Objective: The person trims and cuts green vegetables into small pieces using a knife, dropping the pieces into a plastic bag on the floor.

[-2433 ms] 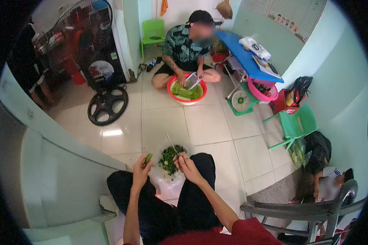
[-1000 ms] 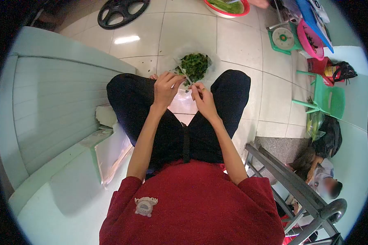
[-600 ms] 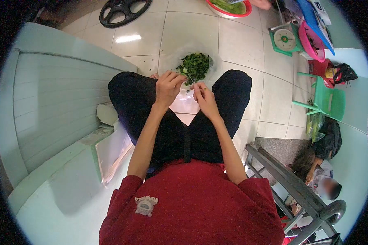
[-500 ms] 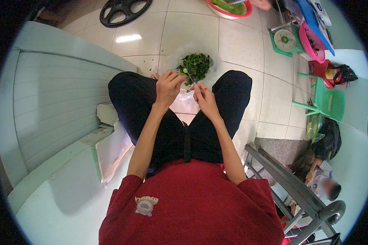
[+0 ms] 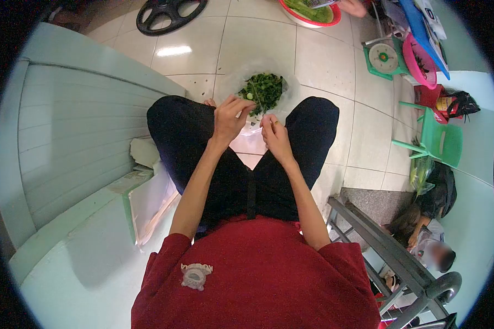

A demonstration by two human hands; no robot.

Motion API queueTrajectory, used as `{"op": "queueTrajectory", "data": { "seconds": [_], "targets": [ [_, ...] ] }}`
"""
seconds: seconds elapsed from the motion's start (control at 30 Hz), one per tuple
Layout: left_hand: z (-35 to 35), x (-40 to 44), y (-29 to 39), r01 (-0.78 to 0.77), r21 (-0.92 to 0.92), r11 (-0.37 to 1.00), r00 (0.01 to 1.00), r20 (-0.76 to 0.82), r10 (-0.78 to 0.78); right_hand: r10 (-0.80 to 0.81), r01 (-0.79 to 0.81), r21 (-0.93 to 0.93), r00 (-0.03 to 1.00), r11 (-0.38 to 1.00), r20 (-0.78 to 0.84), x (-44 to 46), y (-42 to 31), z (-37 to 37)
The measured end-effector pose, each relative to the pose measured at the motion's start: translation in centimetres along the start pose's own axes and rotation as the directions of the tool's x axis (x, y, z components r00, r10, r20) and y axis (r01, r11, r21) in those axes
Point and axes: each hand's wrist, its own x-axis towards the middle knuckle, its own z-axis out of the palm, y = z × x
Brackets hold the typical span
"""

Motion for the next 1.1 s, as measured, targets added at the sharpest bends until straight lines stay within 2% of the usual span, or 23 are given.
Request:
{"op": "queueTrajectory", "data": {
  "seconds": [0.17,0.47,0.67,0.73,0.97,1.1],
  "targets": [
    [0.0,-0.1,-0.3,-0.074,-0.025,0.997,0.997,0.020,0.075,-0.033,0.033,-0.018,0.999,0.999,-0.014,0.0,-0.4,0.1],
    [-0.4,0.2,0.2,-0.039,0.028,0.999,0.999,0.015,0.039,0.002,-0.002,0.017,1.000,1.000,-0.001,0.1,-0.2,0.0],
    [-0.6,0.2,0.2,-0.057,0.081,0.995,0.996,-0.058,0.061,0.067,-0.086,0.209,0.993,0.974,0.097,-0.8,-1.1,-0.4],
    [-0.5,0.1,-0.2,-0.046,0.074,0.996,0.996,-0.070,0.051,0.122,-0.159,0.269,0.981,0.950,0.151,-1.2,-1.8,-0.6],
    [-0.8,0.3,-0.1,-0.006,0.088,0.996,0.997,-0.075,0.012,0.154,-0.187,0.235,0.977,0.954,0.150,-2.2,-1.7,-0.8],
    [-0.7,0.3,-0.2,0.014,0.077,0.997,0.996,-0.088,-0.007,0.144,-0.159,0.174,0.985,0.972,0.092,-3.3,-0.9,-0.5]
  ]
}}
